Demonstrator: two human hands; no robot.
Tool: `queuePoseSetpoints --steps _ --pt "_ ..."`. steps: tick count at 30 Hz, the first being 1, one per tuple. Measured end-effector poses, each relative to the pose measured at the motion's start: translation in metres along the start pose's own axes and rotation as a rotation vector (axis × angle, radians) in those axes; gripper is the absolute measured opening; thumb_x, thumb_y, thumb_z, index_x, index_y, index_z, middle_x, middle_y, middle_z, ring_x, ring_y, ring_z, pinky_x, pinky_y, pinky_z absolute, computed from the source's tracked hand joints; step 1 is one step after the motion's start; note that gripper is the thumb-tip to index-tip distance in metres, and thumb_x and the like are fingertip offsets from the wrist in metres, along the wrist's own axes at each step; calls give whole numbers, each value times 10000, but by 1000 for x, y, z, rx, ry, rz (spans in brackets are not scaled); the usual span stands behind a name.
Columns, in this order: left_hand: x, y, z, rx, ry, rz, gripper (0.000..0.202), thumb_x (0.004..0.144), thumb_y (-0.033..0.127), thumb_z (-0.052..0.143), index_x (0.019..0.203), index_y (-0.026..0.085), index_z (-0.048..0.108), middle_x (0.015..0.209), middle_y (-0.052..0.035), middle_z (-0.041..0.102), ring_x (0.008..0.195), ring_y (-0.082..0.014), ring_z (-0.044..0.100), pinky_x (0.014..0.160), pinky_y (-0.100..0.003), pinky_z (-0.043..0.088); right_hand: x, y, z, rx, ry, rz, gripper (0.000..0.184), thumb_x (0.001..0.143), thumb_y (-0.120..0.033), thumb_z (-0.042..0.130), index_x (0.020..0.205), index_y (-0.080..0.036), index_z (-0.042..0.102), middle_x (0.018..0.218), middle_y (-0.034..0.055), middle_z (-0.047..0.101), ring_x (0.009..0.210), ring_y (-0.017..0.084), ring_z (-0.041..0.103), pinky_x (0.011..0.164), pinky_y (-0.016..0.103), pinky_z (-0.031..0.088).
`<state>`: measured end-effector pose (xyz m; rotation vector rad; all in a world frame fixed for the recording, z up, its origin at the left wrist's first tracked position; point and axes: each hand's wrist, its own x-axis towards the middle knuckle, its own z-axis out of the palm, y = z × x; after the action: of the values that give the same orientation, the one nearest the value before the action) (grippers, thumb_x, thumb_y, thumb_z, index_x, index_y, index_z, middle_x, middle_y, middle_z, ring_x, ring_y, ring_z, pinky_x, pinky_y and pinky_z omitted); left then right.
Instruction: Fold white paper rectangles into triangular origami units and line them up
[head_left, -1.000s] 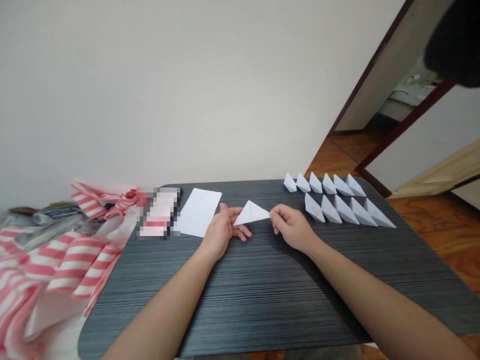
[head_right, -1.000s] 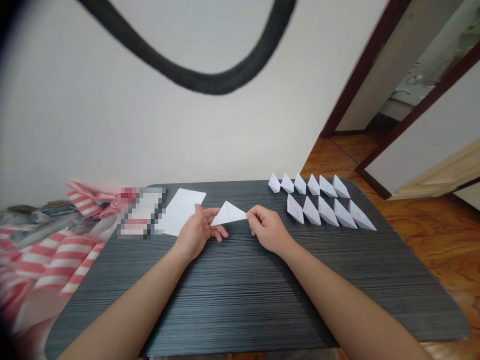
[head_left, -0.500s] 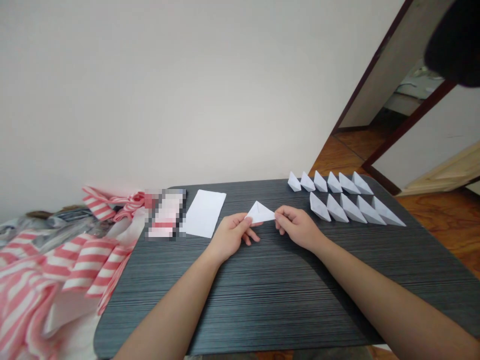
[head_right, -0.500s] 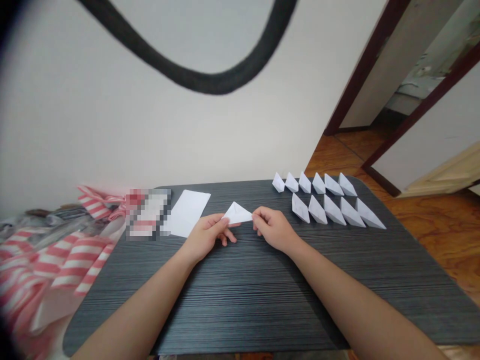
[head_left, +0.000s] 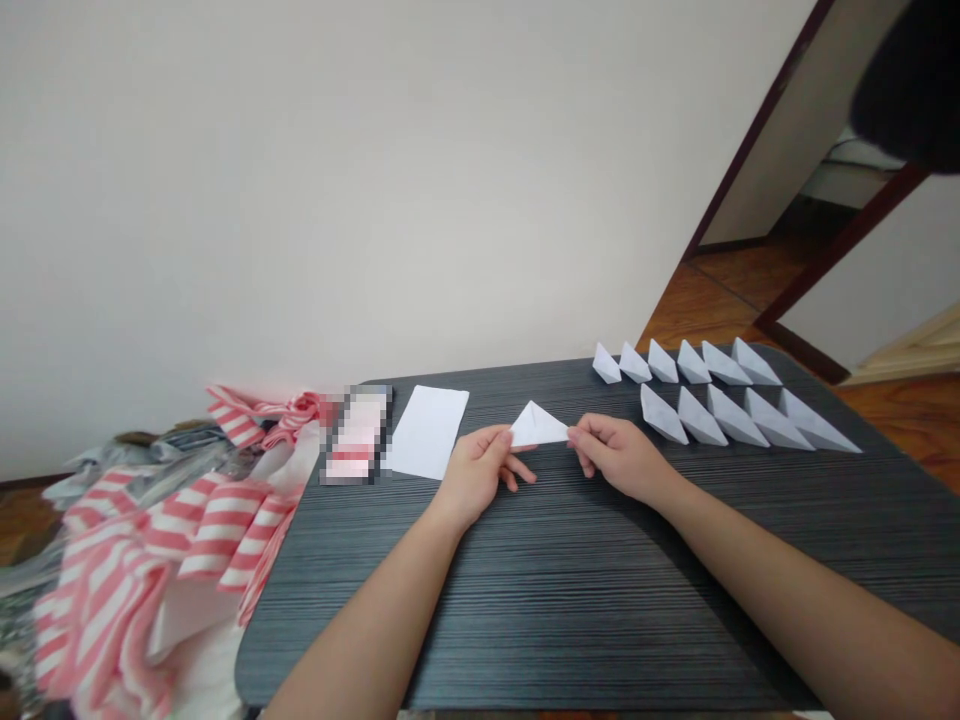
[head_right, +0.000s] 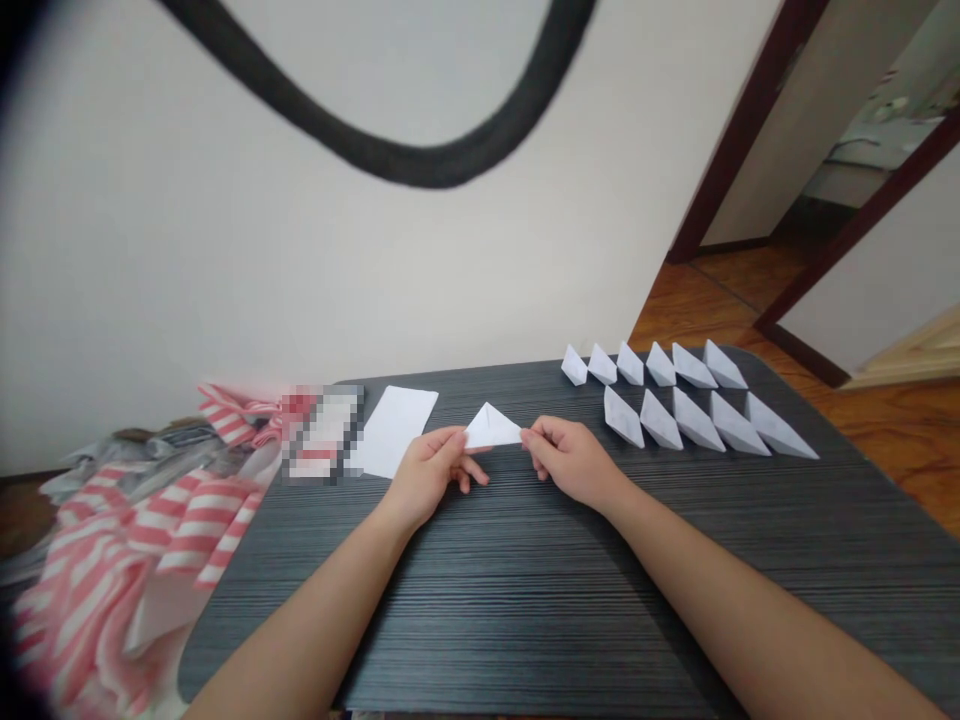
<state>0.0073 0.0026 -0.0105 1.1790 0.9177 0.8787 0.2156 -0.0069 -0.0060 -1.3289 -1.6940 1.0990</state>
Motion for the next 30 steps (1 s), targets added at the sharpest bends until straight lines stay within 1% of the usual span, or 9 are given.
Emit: queuePoseSetpoints --steps 3,9,12,15,18,21,24,28,30 --pt "0 1 0 -24 12 0 393 865 418 451 1053 95 573 954 -132 661 590 -131 630 440 -204 423 -1 -1 -1 8 -18 -10 263 891 -339 449 684 -185 501 511 -39 531 478 109 518 550 245 406" --pt "1 1 0 -11 51 14 402 829 410 525 1083 99 548 694 -59 639 596 -148 622 471 -217 456 -4 -3 -2 -12 -89 -41 255 900 -316 436 699 -182 516 516 -32 548 472 108 512 554 246 407" --pt "1 1 0 10 42 7 396 824 406 536 1068 94 552 751 -85 658 634 -160 637 510 -233 481 -5 -3 -1 -25 -126 -44 255 901 -309 438 694 -182 515 505 -34 547 466 106 508 551 242 404" --pt "0 1 0 24 -5 -7 433 831 393 532 1154 106 513 792 -100 674 674 -173 652 557 -250 498 -4 -1 0 3 -101 -42 254 904 -326 438 708 -184 515 487 -40 533 458 106 494 541 239 399" --pt "-1 2 0 32 -29 0 524 843 383 514 1289 131 405 739 -84 677 659 -178 654 562 -260 497 -2 1 1 100 -62 -41 256 904 -342 437 715 -183 506 513 -39 526 460 102 493 518 231 391" --pt "-3 4 1 48 -41 13 581 845 371 505 1355 151 333 677 -56 663 654 -180 650 579 -272 499 -2 2 2 190 -71 -52 255 895 -351 453 710 -181 502 576 -23 554 491 103 524 509 224 391" --pt "-5 6 3 84 -58 17 540 841 354 503 1325 144 388 695 -51 651 630 -156 625 588 -265 493 -2 1 2 154 -61 -57 270 885 -351 469 686 -176 518 574 -14 578 494 106 532 529 231 403" --pt "-8 5 6 144 -15 96 519 825 310 524 1319 209 403 916 -57 619 633 -107 570 566 -232 470 -3 -2 0 57 -35 -54 309 885 -335 469 625 -174 514 505 -18 568 485 104 521 579 243 417" --pt "-8 3 6 207 20 136 478 817 298 537 1283 224 459 956 -53 594 665 -107 555 579 -228 461 -3 -3 1 71 -43 -35 309 885 -343 467 635 -170 523 498 -19 562 476 100 519 555 236 415"
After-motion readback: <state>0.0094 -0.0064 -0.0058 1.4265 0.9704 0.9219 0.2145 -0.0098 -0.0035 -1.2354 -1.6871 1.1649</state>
